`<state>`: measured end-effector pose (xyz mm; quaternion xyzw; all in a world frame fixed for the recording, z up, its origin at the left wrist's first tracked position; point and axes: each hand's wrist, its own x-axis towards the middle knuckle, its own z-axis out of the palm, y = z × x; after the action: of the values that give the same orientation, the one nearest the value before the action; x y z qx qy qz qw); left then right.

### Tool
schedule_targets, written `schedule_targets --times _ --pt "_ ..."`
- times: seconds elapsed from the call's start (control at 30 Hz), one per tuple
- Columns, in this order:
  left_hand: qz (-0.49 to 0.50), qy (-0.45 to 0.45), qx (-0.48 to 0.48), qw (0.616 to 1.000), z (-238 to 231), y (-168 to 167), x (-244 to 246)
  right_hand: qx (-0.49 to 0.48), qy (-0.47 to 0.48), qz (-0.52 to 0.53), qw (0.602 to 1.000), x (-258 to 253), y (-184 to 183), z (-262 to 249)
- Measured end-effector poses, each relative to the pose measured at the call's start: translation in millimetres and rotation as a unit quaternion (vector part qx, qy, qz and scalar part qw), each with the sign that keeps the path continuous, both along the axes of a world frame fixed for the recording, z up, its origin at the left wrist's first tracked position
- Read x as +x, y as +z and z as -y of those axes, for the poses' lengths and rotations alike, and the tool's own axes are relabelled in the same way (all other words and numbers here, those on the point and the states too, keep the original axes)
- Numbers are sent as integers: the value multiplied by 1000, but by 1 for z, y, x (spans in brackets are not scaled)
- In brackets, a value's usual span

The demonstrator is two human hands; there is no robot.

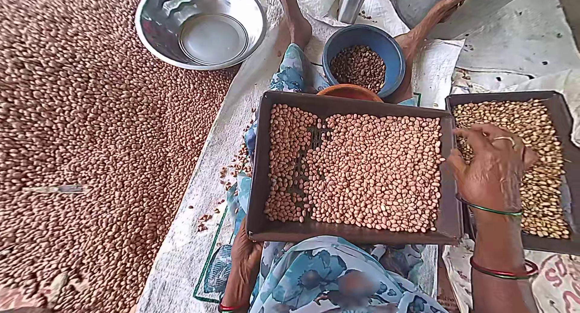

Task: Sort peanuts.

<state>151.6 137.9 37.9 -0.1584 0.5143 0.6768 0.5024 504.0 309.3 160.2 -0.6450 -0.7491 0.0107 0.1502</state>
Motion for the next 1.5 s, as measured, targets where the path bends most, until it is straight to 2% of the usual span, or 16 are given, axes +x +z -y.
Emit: schedule_targets --times 0.07,0.2,0.27,0.37,0.43,0.53,0.6,0.67,0.73,0.8,0.93,1.03,1.17,1.23,1.33,1.5 --pt "1 -9 18 1000 1 -5 -2 14 92 -36 995 -23 -11 -12" --pt "-35 -22 5 999 1 -3 -1 -25 331 -164 929 -126 -70 -42" --pt "-48 -25 -17 998 3 -10 -1 -40 326 -174 928 -164 -91 -51" --pt "-26 -55 44 997 26 -68 -22 -92 297 -191 931 -220 -102 -53" --pt "-35 -62 44 997 30 -77 -26 -131 387 -177 895 -243 -106 -49" --pt "-21 -58 18 998 17 -46 -19 -227 513 -16 828 -214 -85 -44" --pt "-19 -56 150 987 25 -58 -17 -214 454 52 864 -164 -62 -49" --pt "-52 -29 51 997 10 -22 -4 -118 356 64 925 -119 -36 -54" --pt "-55 -23 -8 998 -1 -1 0 -62 309 59 947 -102 -17 -56" --pt "-46 -31 14 998 -1 -12 -3 -56 335 7 940 -117 -21 -56" --pt "18 -23 96 995 11 -66 -23 -108 404 -167 893 -196 -92 -58" --pt "-21 -50 93 994 14 -59 -22 -182 387 -179 886 -244 -105 -32" --pt "-102 -47 34 993 3 -17 -6 -270 513 -106 808 -233 -94 5" --pt "-86 -47 45 994 1 -21 -6 -222 494 -59 839 -202 -90 1" --pt "-24 -30 73 997 5 -38 -12 -102 355 -28 929 -144 -71 -32" --pt "-43 -14 48 998 -5 -5 0 -69 349 -140 924 -114 -48 -12"
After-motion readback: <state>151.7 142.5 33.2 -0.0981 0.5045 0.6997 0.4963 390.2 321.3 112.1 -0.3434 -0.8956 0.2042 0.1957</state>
